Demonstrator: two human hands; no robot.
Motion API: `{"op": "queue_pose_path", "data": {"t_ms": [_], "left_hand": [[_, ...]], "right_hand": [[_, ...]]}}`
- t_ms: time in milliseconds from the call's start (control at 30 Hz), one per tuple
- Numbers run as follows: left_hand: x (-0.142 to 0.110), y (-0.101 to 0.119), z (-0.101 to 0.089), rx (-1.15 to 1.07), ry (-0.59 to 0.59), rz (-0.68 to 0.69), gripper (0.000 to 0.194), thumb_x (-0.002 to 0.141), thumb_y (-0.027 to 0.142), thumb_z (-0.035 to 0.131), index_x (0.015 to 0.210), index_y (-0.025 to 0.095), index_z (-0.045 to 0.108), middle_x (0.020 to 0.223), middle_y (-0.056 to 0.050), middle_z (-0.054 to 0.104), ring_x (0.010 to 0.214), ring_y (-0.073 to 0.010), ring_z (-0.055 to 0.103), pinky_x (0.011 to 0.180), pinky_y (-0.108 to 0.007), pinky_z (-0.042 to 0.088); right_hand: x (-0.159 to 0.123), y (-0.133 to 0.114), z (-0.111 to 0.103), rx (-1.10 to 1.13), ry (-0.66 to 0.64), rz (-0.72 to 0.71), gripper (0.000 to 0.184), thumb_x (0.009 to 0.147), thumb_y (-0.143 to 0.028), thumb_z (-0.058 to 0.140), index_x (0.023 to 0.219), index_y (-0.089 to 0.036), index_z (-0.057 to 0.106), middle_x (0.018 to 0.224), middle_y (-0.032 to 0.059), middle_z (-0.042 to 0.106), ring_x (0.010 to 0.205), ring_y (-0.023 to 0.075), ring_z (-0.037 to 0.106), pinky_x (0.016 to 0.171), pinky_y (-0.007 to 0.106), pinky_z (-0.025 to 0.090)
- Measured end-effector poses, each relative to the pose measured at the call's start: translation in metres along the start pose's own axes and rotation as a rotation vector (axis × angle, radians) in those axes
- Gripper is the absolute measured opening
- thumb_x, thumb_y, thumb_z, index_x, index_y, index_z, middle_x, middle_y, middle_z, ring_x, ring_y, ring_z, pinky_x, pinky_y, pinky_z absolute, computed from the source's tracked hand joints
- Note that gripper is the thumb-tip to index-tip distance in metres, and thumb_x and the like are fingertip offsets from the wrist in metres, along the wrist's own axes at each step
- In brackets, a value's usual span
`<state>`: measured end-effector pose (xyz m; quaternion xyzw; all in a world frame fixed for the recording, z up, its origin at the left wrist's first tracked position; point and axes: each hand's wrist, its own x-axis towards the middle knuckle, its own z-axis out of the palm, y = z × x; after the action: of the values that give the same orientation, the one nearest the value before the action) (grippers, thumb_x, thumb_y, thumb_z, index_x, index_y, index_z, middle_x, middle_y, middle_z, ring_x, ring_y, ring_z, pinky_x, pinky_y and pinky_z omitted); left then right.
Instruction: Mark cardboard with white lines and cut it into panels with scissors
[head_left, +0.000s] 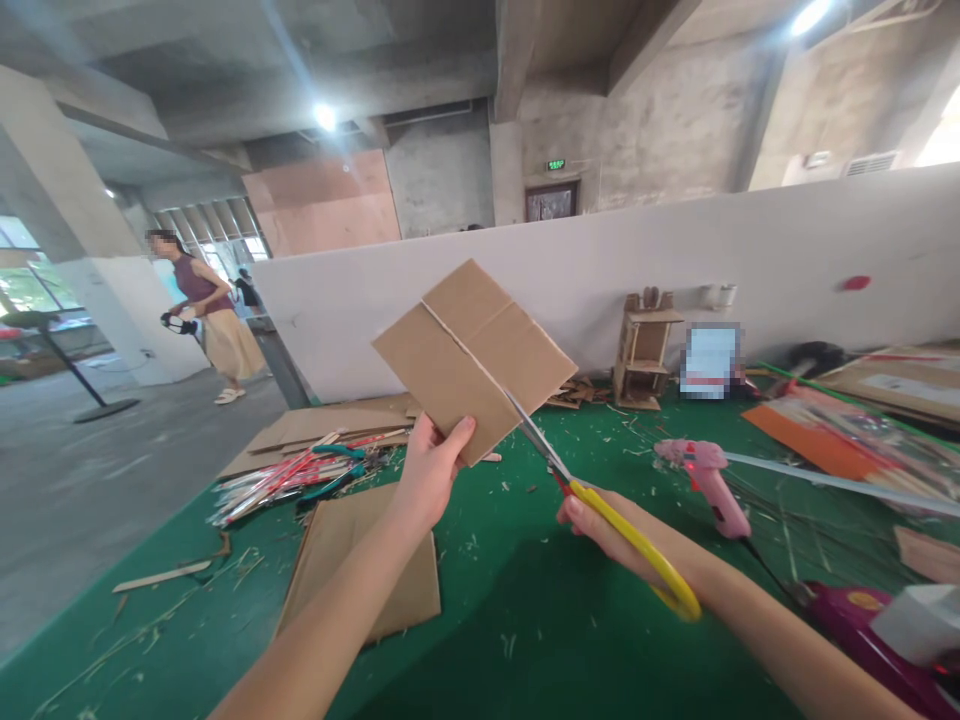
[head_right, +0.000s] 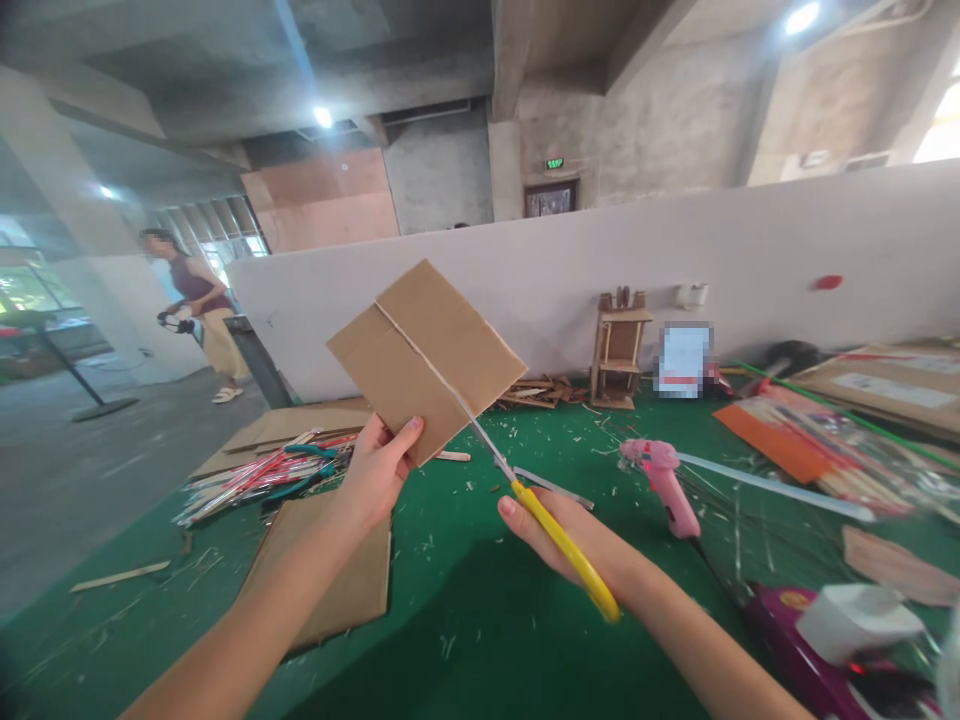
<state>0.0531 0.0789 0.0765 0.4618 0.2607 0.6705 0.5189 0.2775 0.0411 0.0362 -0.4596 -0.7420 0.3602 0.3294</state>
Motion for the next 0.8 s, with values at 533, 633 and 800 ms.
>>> {"op": "queue_pose_path", "data": {"t_ms": [533, 633, 800], "left_hand": [[-0.004, 0.000, 0.001, -0.046, 0.008, -0.077, 0.043, 0.072, 0.024, 0.073, 0.111, 0.026, 0.055, 0.113, -0.003, 0.065, 0.095, -0.0216, 0.065, 0.077, -0.039, 0.058], [-0.005, 0.001, 0.002, -0.054, 0.014, -0.092, 0.043, 0.072, 0.024, 0.073, 0.112, 0.026, 0.055, 0.115, -0.003, 0.065, 0.094, -0.0210, 0.065, 0.076, -0.039, 0.059], [-0.005, -0.002, 0.002, -0.047, -0.007, -0.080, 0.041, 0.074, 0.022, 0.071, 0.112, 0.026, 0.055, 0.116, -0.003, 0.064, 0.095, -0.0214, 0.065, 0.075, -0.038, 0.059]], "right_hand": [[-0.006, -0.004, -0.001, 0.048, 0.013, 0.003, 0.047, 0.081, -0.063, 0.047, 0.082, -0.020, 0.065, 0.075, 0.0030, 0.064, 0.074, 0.0221, 0.060, 0.069, 0.032, 0.049], [-0.007, -0.007, -0.001, 0.062, 0.013, 0.002, 0.047, 0.082, -0.063, 0.046, 0.082, -0.021, 0.065, 0.075, 0.0032, 0.064, 0.074, 0.0221, 0.059, 0.070, 0.033, 0.048], [-0.008, -0.009, 0.000, 0.026, 0.008, 0.001, 0.052, 0.083, -0.066, 0.042, 0.083, -0.019, 0.065, 0.077, 0.0039, 0.064, 0.073, 0.0214, 0.059, 0.069, 0.033, 0.048]]}}
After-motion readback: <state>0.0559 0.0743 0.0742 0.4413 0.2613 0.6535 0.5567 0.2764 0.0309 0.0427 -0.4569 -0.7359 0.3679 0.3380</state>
